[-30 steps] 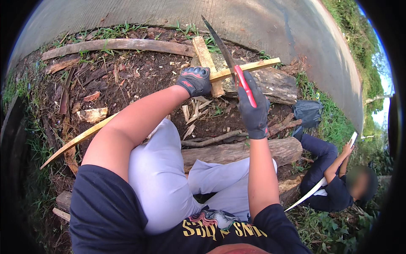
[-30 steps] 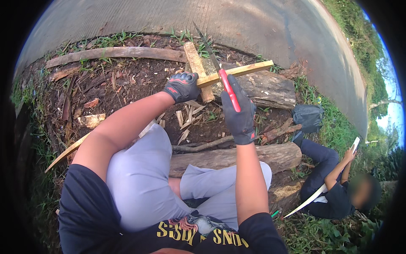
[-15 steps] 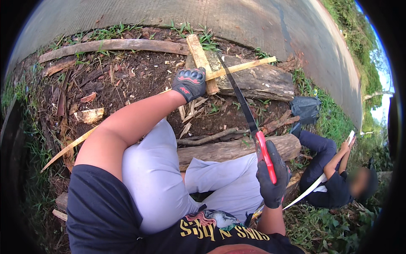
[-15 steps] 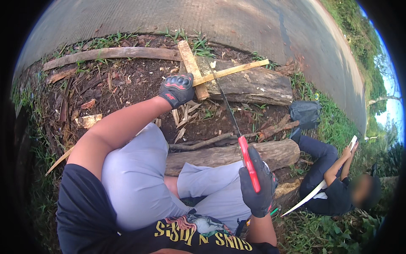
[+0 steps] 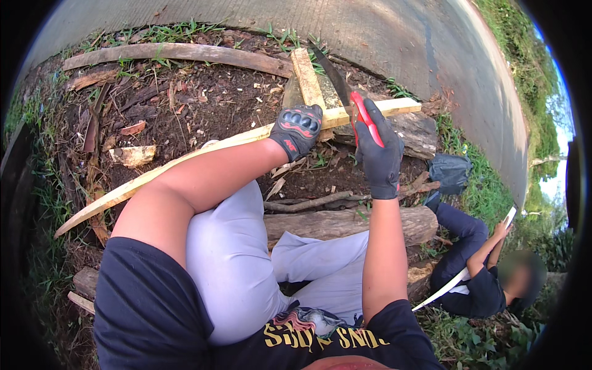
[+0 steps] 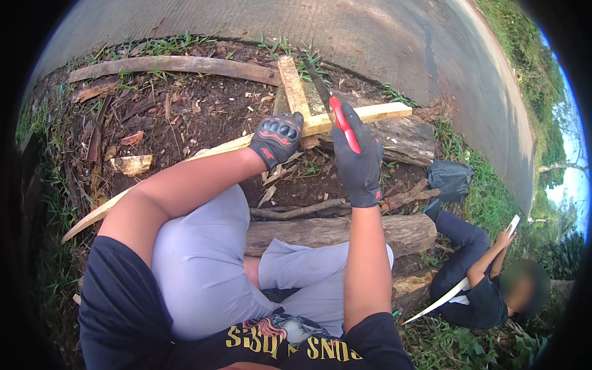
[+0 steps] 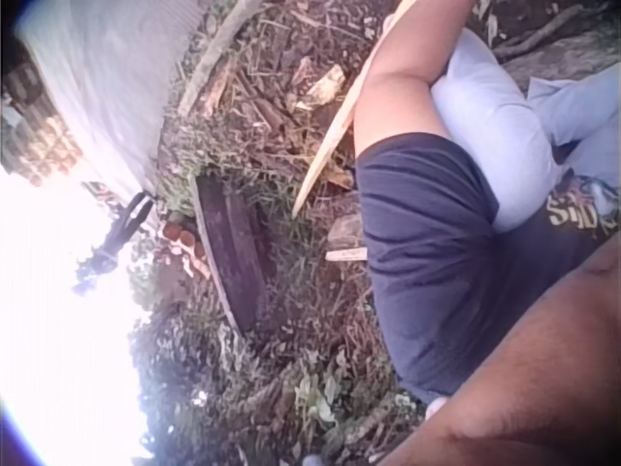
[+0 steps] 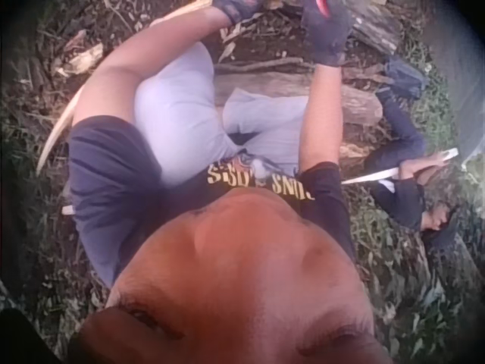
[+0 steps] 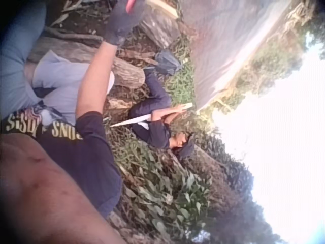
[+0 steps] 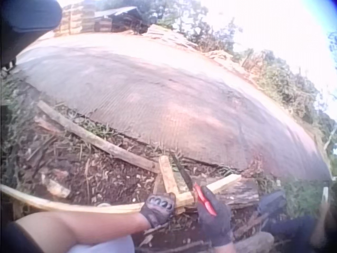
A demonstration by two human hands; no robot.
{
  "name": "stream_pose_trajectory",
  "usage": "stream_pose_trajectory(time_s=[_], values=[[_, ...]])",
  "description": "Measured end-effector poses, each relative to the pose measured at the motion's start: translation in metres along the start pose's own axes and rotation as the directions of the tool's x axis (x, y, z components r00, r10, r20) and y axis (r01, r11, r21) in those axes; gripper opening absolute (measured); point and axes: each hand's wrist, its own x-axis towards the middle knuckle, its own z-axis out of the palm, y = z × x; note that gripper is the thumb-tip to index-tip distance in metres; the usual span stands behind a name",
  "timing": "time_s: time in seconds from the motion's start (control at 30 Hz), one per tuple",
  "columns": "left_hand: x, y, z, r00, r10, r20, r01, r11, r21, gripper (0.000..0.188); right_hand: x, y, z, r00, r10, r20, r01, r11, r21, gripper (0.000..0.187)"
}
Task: The person sits on the ground and uses a hand saw to cut a long piece of light-colored wood resting on a log. They adjust the wood's position and continue sawing through it.
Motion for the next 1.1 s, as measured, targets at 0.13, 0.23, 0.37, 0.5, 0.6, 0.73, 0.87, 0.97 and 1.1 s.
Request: stream_pose_trajectory(time_s=[0.13,0.23,0.37,0.5,0.6,0.73,0.87,0.97,1.1], values=[[0.008,-0.016,0.008,0.999,0.042,-0.015,-0.042,0.999,0.001,0.024,-0.049,-0.010,-0.031,0.993,-0.120,-0.011,0.117,0.984,-0.135,0.049],[0.008,-0.018,0.007,0.999,-0.048,0.019,0.047,0.999,0.022,0.022,-0.113,-0.027,-0.077,0.998,-0.063,-0.010,0.062,0.994,-0.092,0.052],[0.008,-0.022,0.000,1.000,0.000,-0.012,0.000,1.000,-0.009,0.020,-0.187,-0.057,-0.132,0.989,0.143,0.038,-0.136,0.980,-0.148,0.054],[0.010,-0.019,0.004,1.000,-0.018,-0.024,0.017,0.999,-0.027,0.018,-0.192,-0.066,-0.136,0.995,0.100,0.020,-0.096,0.986,-0.137,0.055],[0.005,-0.023,0.007,1.000,-0.017,-0.022,0.017,1.000,0.020,0.018,-0.158,-0.051,-0.100,0.989,0.138,0.052,-0.134,0.988,-0.074,0.053],[0.007,-0.022,0.001,1.000,-0.004,-0.017,0.004,1.000,0.003,0.019,-0.071,-0.019,-0.037,0.999,0.034,-0.008,-0.034,0.999,-0.008,0.049],[0.017,-0.014,0.009,1.000,-0.018,-0.007,0.018,1.000,-0.006,0.024,0.000,0.001,0.007,0.978,-0.186,-0.096,0.181,0.982,-0.057,0.050],[0.014,-0.029,0.008,0.999,-0.030,-0.016,0.030,0.999,0.024,0.030,0.013,-0.004,0.012,0.970,-0.239,-0.053,0.237,0.971,-0.032,0.051],[0.020,-0.024,-0.004,0.984,-0.055,0.168,0.053,0.998,0.019,0.034,-0.034,0.006,0.000,0.986,-0.163,-0.036,0.162,0.986,-0.032,0.054]])
